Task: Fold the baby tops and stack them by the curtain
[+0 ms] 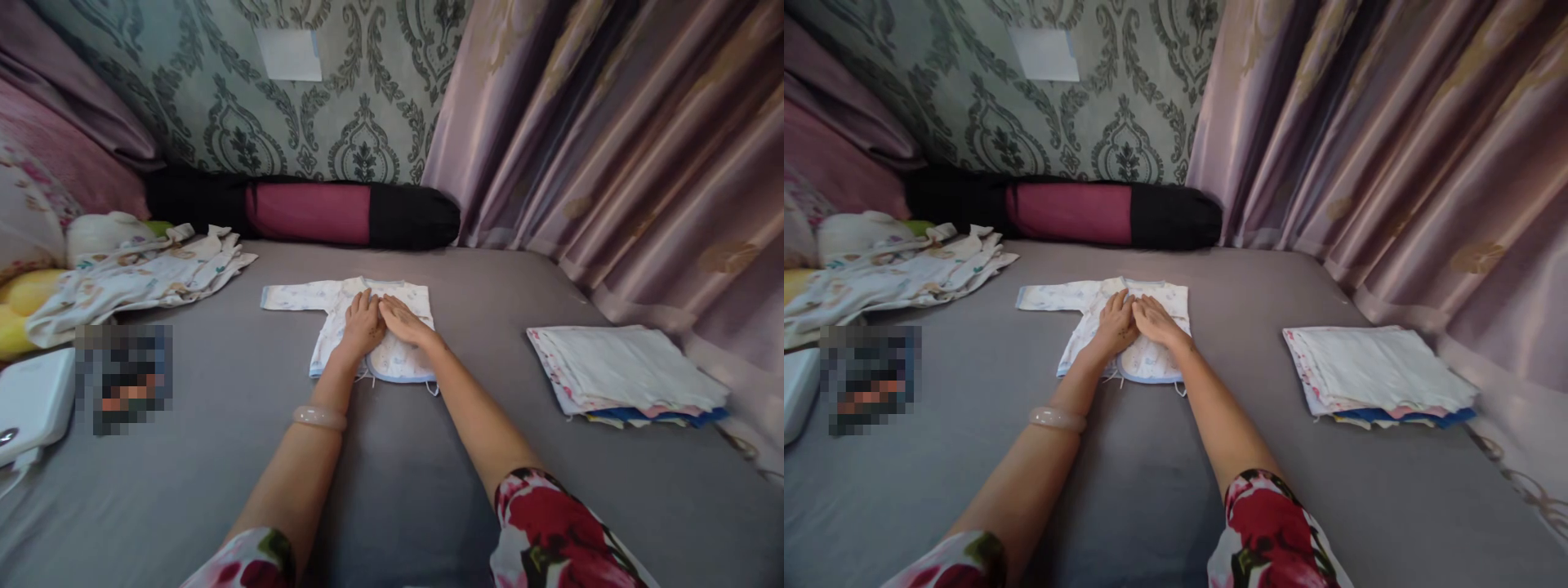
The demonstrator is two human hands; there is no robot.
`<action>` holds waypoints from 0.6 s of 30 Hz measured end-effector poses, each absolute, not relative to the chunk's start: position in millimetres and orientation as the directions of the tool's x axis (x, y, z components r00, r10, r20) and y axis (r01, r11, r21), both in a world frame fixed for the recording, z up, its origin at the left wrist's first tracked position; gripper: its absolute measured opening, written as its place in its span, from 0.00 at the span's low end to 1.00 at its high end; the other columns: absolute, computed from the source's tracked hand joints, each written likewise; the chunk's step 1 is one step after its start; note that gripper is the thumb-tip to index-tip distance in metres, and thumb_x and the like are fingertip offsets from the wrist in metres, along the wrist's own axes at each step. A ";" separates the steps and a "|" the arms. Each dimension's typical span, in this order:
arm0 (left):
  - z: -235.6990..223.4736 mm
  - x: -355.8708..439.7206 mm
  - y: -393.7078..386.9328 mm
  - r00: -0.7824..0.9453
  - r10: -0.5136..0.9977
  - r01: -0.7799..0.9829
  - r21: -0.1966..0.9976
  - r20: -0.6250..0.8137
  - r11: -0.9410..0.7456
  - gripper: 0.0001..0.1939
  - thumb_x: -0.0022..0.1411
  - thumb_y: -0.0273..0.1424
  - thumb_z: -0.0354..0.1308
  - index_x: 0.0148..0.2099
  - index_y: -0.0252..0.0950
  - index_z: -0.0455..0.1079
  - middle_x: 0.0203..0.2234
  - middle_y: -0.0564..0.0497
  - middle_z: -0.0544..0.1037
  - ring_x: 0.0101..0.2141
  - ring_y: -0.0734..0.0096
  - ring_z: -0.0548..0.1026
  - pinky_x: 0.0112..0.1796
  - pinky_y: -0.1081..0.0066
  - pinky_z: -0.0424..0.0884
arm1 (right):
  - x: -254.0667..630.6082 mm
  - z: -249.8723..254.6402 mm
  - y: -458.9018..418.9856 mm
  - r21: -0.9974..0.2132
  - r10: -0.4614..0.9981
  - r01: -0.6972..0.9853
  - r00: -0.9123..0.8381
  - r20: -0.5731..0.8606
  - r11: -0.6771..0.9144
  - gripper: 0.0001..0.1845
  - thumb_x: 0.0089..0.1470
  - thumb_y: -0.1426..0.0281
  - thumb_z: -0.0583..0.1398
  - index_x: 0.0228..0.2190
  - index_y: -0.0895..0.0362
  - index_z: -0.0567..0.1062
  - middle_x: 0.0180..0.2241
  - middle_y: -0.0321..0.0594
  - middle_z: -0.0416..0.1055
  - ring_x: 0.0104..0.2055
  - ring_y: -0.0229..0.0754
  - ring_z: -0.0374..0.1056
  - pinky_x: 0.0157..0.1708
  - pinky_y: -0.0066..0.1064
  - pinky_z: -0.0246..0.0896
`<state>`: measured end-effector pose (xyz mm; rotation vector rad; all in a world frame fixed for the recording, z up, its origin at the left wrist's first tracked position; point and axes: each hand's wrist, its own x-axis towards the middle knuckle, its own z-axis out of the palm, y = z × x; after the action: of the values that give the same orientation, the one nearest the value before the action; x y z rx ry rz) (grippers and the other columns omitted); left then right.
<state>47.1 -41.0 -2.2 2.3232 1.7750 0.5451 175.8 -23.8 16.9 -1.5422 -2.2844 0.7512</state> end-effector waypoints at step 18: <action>-5.2 51.6 -41.8 0.256 0.966 0.924 0.286 0.027 -0.253 0.31 0.69 0.39 0.39 0.71 0.33 0.48 0.68 0.44 0.53 0.67 0.57 0.49 0.65 0.52 0.45 | 189.5 -4.6 -16.8 -0.194 0.987 0.968 -0.158 0.011 0.157 0.34 0.66 0.62 0.38 0.66 0.69 0.52 0.69 0.51 0.43 0.71 0.47 0.37 0.68 0.40 0.30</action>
<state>51.6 -41.8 -5.2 2.3133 1.7722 0.2905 189.5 -16.8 -4.6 -1.9444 -2.2835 0.2122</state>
